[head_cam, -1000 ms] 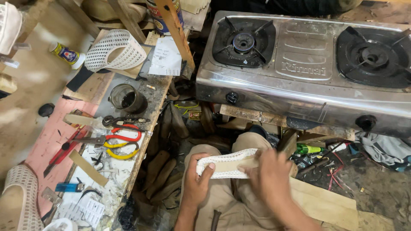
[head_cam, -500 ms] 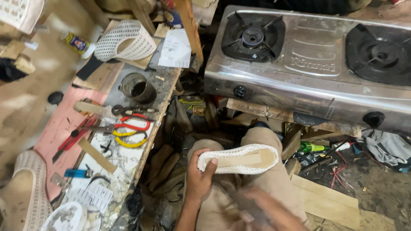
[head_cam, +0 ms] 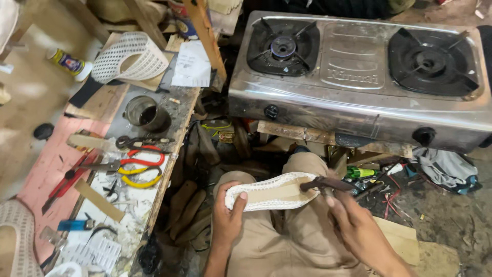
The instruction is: The person sits on the floor of a cluttered shoe workshop and assembles a white woven slip-on shoe. They fit the upper over the insole, press and shape it by hand, use pliers to grip and pull the upper edges, and hammer the edges to secure them, working the shoe over the lap.
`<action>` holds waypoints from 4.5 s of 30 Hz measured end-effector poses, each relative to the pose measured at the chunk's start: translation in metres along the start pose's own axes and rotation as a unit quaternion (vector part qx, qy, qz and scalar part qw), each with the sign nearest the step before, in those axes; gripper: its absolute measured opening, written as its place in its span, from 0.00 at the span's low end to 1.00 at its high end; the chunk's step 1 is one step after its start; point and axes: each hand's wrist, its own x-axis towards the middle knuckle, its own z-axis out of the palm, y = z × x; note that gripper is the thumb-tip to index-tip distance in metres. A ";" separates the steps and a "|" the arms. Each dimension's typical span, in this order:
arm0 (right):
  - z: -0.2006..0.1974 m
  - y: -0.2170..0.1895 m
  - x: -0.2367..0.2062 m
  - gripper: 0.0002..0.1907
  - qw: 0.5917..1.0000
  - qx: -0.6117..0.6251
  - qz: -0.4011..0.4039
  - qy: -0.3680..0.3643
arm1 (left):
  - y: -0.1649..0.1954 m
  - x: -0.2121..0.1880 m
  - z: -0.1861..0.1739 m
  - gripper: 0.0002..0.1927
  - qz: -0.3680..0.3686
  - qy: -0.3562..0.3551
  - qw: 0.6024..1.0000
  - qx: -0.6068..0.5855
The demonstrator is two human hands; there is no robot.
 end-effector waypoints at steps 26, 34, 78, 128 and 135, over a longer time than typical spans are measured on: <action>0.066 -0.043 -0.004 0.14 0.948 -0.105 -0.271 -0.132 | 0.029 0.005 -0.005 0.12 0.044 0.070 0.985 0.149; 0.106 0.022 -0.028 0.17 0.871 -0.211 -0.290 -0.337 | 0.091 0.018 0.047 0.38 0.345 -0.078 0.786 0.507; 0.147 -0.018 -0.006 0.26 0.956 0.052 0.022 -0.287 | 0.253 -0.065 -0.386 0.37 -0.273 0.342 0.686 0.582; 0.070 -0.153 0.039 0.44 0.790 0.602 0.023 -0.109 | 0.124 0.029 0.016 0.35 0.316 -0.137 0.909 0.236; 0.036 -0.203 0.195 0.37 0.868 0.467 0.042 -0.165 | 0.068 0.061 -0.016 0.28 -0.042 -0.159 0.961 0.221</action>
